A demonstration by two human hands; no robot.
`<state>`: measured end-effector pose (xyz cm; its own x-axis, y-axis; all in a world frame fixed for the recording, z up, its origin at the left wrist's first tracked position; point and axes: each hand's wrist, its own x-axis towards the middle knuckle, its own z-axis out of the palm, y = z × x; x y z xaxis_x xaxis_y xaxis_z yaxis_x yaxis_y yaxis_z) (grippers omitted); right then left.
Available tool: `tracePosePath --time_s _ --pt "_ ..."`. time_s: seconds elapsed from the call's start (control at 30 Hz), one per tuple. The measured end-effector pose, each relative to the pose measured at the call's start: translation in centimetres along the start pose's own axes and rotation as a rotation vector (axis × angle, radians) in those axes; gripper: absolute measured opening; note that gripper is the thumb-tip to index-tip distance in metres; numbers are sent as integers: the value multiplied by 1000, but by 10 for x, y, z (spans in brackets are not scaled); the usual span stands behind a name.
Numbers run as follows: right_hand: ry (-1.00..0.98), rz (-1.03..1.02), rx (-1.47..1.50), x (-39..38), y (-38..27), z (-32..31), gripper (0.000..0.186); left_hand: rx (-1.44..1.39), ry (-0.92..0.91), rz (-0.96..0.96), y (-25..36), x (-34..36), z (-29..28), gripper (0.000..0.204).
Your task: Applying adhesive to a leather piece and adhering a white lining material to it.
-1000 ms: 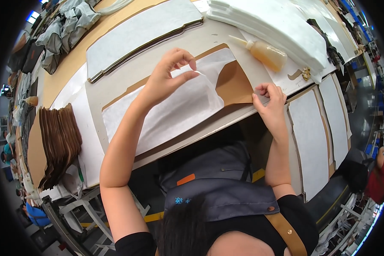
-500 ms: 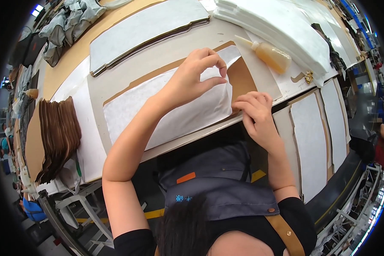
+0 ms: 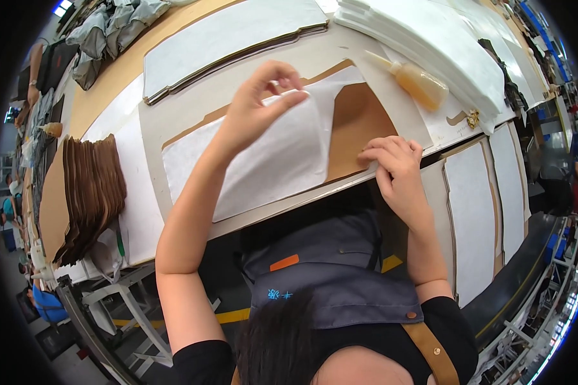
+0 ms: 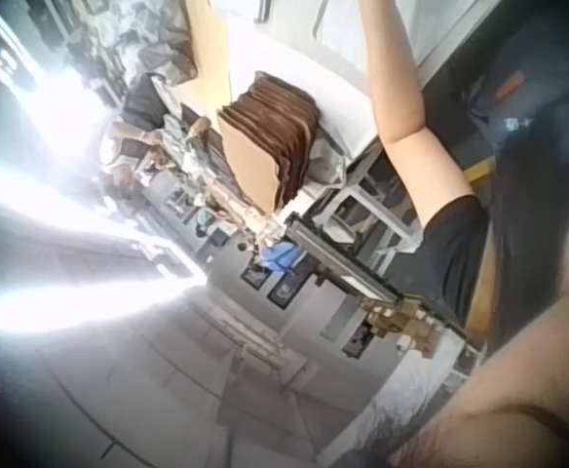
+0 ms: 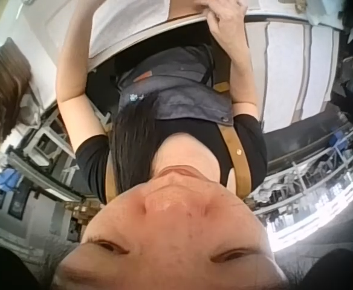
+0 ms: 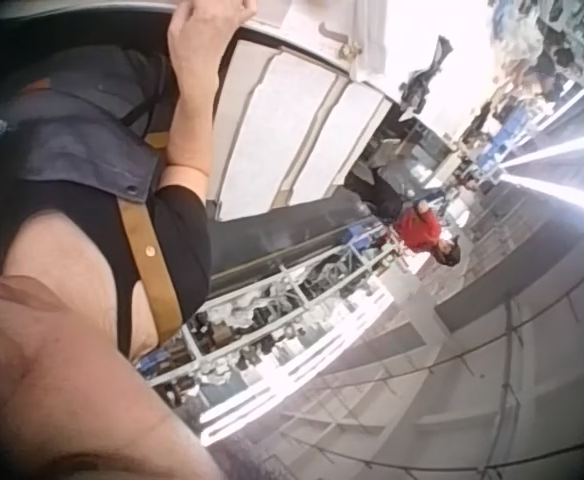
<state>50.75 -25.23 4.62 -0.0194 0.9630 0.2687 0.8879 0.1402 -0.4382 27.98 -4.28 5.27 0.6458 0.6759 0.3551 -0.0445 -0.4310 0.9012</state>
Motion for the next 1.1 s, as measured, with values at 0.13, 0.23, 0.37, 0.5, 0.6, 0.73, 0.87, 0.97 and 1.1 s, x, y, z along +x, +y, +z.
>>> tracePosePath --time_s 0.13,0.23,0.37,0.5,0.6,0.73,0.87,0.97,1.1 --pt "104 79 288 14 -24 0 19 129 -87 150 24 5 30 19" --pt "215 168 523 23 -36 11 29 219 -172 192 32 7 45 25" --pt "242 353 448 25 -25 21 29 118 -176 149 38 -3 53 35" --pt "328 422 592 14 -1 27 25 170 -80 62 46 -43 44 56" --pt "261 439 517 9 12 25 26 476 -122 -13 37 -93 47 64" --pt "322 347 202 3 24 34 28 781 -301 -38 41 -128 57 82" --pt "362 256 116 5 15 28 29 923 -385 -69 43 -132 61 92" --pt "331 256 68 2 14 26 29 948 -392 -64 43 -133 62 93" --pt "345 275 84 -1 15 26 30 961 -394 -70 39 -135 63 98"
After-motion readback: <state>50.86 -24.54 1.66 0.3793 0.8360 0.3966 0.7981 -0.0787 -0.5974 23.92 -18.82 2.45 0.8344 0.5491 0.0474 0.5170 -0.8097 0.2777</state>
